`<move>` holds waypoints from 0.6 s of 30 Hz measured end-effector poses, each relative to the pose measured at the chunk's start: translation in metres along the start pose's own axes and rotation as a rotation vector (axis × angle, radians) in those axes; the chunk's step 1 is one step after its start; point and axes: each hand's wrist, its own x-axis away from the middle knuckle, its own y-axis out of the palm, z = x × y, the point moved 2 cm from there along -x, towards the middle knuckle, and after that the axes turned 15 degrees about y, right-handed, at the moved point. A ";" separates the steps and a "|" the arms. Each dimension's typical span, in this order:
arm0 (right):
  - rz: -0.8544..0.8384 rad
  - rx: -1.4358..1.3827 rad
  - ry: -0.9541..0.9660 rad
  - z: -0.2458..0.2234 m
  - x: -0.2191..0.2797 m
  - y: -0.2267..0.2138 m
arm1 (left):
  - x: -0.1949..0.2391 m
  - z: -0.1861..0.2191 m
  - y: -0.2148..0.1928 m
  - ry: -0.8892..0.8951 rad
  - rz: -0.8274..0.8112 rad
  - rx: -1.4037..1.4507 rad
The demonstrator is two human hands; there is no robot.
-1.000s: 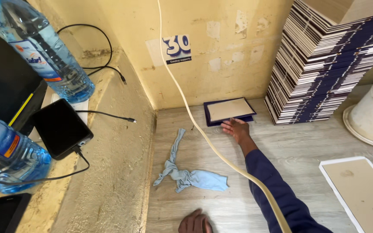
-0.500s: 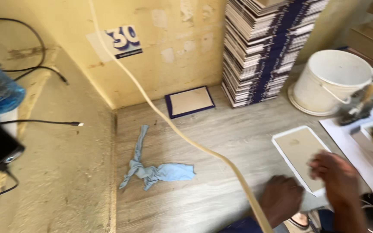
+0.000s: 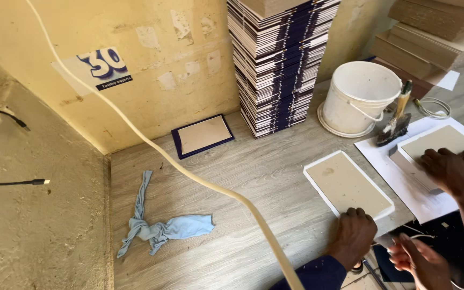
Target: The person wraps a book with a blue cover using a white sheet of paper. They align the paper, fold the edges over the cover, and smooth the surface by hand. The wrapped book is then placed on the table.
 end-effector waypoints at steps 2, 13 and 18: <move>-0.129 -0.111 0.044 0.002 -0.014 0.010 | 0.012 0.000 -0.005 -0.043 0.176 -0.010; -0.419 -0.306 -0.228 -0.060 -0.032 0.074 | 0.226 -0.082 -0.030 -0.597 0.972 1.148; -0.800 0.378 -0.043 -0.054 0.065 0.178 | 0.426 -0.158 0.039 -0.394 0.944 2.321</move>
